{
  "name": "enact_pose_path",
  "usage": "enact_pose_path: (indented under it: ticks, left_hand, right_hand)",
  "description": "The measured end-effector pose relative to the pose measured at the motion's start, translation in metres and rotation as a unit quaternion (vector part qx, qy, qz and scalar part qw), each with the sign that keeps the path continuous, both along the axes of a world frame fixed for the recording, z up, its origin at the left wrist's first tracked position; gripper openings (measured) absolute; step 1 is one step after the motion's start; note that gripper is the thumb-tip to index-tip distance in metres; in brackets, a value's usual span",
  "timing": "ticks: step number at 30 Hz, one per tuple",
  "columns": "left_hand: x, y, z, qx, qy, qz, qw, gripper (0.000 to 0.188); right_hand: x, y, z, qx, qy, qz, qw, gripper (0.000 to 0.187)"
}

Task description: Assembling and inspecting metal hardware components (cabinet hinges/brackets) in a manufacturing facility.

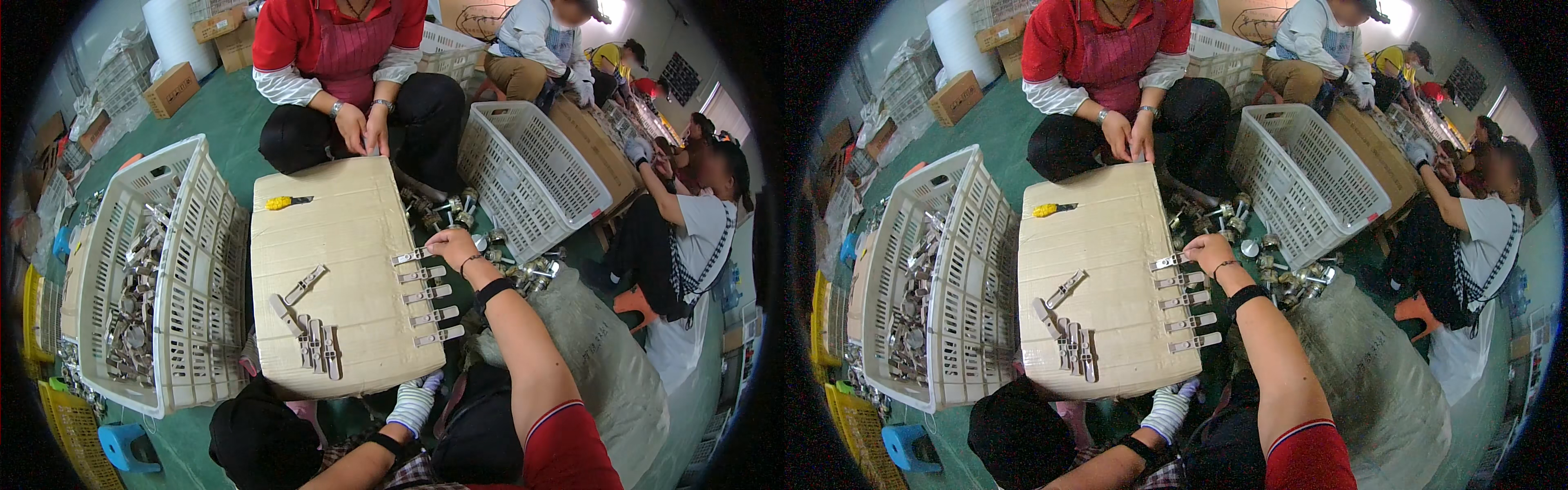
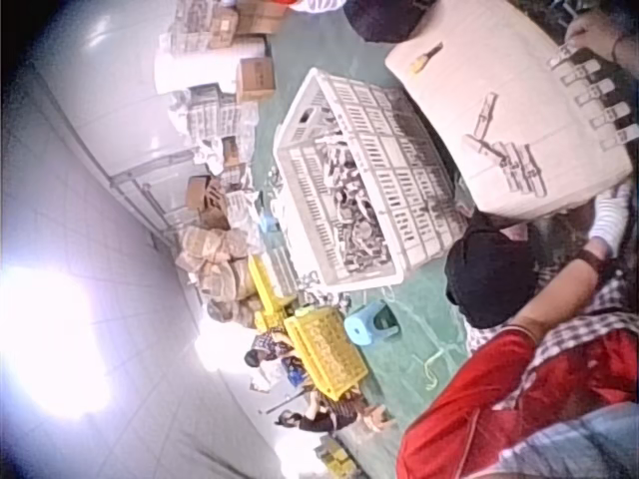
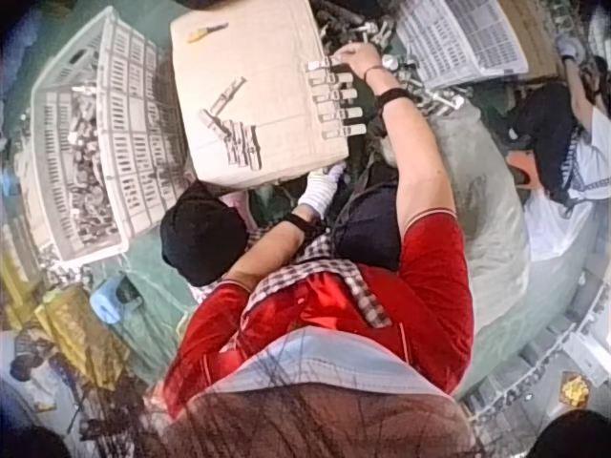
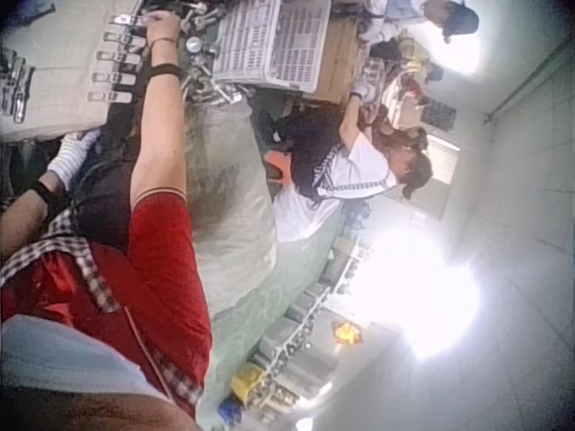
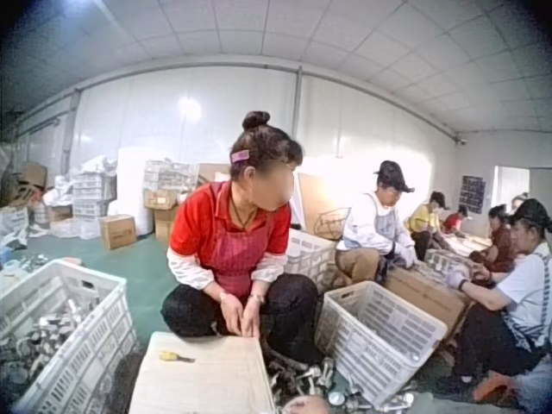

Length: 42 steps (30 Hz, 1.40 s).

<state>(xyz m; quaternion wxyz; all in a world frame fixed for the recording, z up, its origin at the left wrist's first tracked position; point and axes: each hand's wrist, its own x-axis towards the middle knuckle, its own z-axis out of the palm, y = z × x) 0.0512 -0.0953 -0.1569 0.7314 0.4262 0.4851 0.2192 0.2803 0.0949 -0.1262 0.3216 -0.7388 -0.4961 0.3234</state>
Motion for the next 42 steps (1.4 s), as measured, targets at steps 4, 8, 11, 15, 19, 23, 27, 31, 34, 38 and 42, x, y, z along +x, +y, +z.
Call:
enact_pose_path:
  ticks: [4, 8, 11, 15, 19, 23, 27, 31, 34, 38, 42]
  left_hand:
    - [-0.001, 0.0, -0.006, 0.022, 0.006, -0.008, 1.0, 0.032]
    - [-0.001, -0.001, -0.011, 0.037, 0.012, -0.016, 0.999, 0.032]
    - [-0.001, -0.001, -0.008, 0.03, 0.004, -0.012, 0.999, 0.031]
    - [-0.001, 0.0, -0.005, 0.032, 0.018, -0.011, 0.999, 0.03]
    - [0.0, 0.001, 0.004, -0.008, 0.007, -0.004, 1.0, 0.03]
    - [0.0, 0.0, -0.007, 0.058, 0.023, -0.021, 0.998, 0.028]
    - [-0.002, -0.002, -0.016, 0.063, 0.023, -0.012, 0.998, 0.029]
    - [0.001, -0.002, -0.012, 0.099, 0.026, -0.022, 0.994, 0.029]
    - [-0.003, 0.0, -0.011, 0.071, 0.019, -0.024, 0.997, 0.03]
    - [-0.002, 0.0, -0.007, 0.044, 0.006, -0.038, 0.998, 0.031]
    - [-0.004, 0.001, -0.006, 0.054, 0.009, -0.033, 0.998, 0.03]
  right_hand:
    - [-0.001, 0.001, 0.001, -0.005, -0.014, 0.006, 1.0, 0.013]
    - [0.002, 0.002, -0.003, -0.014, -0.007, 0.006, 1.0, 0.013]
    - [0.002, 0.003, -0.005, -0.028, -0.021, 0.006, 0.999, 0.013]
    - [0.003, 0.005, -0.006, -0.049, -0.031, 0.011, 0.998, 0.013]
    - [0.003, 0.006, -0.008, -0.062, -0.03, 0.016, 0.998, 0.011]
    - [0.003, 0.008, -0.013, -0.065, -0.061, 0.001, 0.996, 0.012]
    - [-0.005, 0.006, -0.007, -0.072, -0.047, -0.002, 0.996, 0.013]
    - [0.009, 0.005, -0.014, -0.042, -0.004, -0.001, 0.999, 0.027]
    - [-0.001, 0.01, -0.003, 0.004, -0.013, -0.021, 1.0, 0.033]
    - [-0.047, 0.017, 0.026, 0.159, -0.124, 0.051, 0.978, 0.025]
    - [-0.127, 0.021, 0.041, 0.258, -0.133, 0.246, 0.925, 0.018]
